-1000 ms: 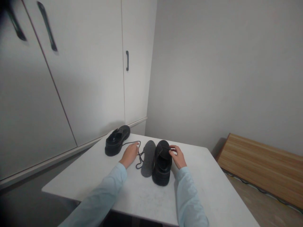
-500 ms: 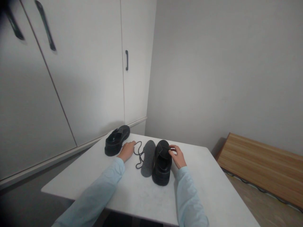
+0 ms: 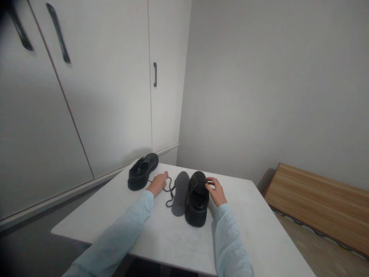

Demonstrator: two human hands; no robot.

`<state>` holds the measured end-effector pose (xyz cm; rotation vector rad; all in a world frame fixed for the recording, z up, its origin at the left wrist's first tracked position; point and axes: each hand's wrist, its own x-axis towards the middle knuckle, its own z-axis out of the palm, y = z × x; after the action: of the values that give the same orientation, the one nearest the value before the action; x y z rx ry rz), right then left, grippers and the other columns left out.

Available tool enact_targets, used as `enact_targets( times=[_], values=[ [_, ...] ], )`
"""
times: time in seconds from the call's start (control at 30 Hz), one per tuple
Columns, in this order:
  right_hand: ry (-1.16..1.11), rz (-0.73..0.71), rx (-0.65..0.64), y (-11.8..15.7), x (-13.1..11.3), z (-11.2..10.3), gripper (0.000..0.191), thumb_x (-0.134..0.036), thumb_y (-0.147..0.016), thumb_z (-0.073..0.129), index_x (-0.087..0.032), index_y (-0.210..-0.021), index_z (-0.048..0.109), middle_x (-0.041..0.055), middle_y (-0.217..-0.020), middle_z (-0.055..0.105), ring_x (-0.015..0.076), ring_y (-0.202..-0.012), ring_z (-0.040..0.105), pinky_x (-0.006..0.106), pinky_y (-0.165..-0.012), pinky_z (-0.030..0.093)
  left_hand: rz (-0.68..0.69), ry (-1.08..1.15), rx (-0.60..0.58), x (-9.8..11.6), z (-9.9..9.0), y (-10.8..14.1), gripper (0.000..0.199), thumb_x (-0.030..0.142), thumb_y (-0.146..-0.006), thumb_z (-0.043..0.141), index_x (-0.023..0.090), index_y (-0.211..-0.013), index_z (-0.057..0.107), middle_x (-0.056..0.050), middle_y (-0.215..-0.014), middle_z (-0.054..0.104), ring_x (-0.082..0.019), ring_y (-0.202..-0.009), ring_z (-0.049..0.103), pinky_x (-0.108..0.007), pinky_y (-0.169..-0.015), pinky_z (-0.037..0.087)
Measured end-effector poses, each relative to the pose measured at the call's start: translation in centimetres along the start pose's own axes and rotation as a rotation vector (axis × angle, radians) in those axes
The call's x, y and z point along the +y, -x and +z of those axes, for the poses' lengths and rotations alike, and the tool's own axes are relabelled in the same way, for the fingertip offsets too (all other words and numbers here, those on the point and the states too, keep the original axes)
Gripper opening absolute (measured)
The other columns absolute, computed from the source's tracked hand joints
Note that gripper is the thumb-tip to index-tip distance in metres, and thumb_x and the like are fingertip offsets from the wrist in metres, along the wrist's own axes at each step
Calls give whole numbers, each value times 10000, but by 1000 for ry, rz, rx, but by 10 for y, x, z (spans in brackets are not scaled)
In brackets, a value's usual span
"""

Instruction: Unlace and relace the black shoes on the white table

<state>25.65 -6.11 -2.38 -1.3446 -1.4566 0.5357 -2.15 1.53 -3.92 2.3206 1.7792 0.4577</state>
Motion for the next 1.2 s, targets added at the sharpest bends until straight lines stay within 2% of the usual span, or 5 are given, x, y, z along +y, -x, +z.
enact_targets(
  times=[0.23, 0.43, 0.57, 0.9, 1.2],
  values=[
    [1, -2, -14, -1, 2, 0, 270, -345, -692, 540, -214, -921, 595, 69, -1014, 613, 226, -895, 601, 365, -745, 495, -100, 148, 42, 2, -3, -2, 377, -28, -632, 557, 122, -975, 507, -148, -908, 625, -265, -928, 610, -336, -783, 439],
    [-5, 1, -19, -1, 2, 0, 273, -351, -692, 541, -205, -918, 589, 75, -1022, 601, 229, -901, 597, 367, -753, 490, -49, 452, 86, 10, 3, -9, 247, 96, -714, 555, 156, -951, 519, -28, -790, 671, -126, -686, 649, -214, -647, 485],
    [-5, -2, -23, 0, 1, 0, 272, -348, -695, 541, -208, -923, 592, 73, -1020, 599, 230, -905, 594, 369, -755, 486, -24, 553, 128, 13, 6, -13, 239, 84, -729, 525, 147, -958, 549, -30, -826, 678, -101, -653, 647, -188, -605, 484],
    [8, -13, -13, -1, 3, 0, 271, -351, -699, 540, -205, -920, 597, 73, -1020, 611, 223, -894, 601, 362, -745, 495, 58, 469, 143, 3, 21, -11, 170, 38, -693, 554, 157, -747, 663, -28, -752, 690, -127, -730, 635, -209, -705, 458],
    [-6, -21, -14, -1, 8, 1, 260, -330, -703, 551, -209, -929, 593, 72, -1028, 608, 225, -898, 600, 358, -735, 498, 16, 330, 194, 12, -5, -38, 215, 215, -823, 497, 147, -929, 672, -95, -933, 695, -187, -876, 630, -261, -803, 438]
  ],
)
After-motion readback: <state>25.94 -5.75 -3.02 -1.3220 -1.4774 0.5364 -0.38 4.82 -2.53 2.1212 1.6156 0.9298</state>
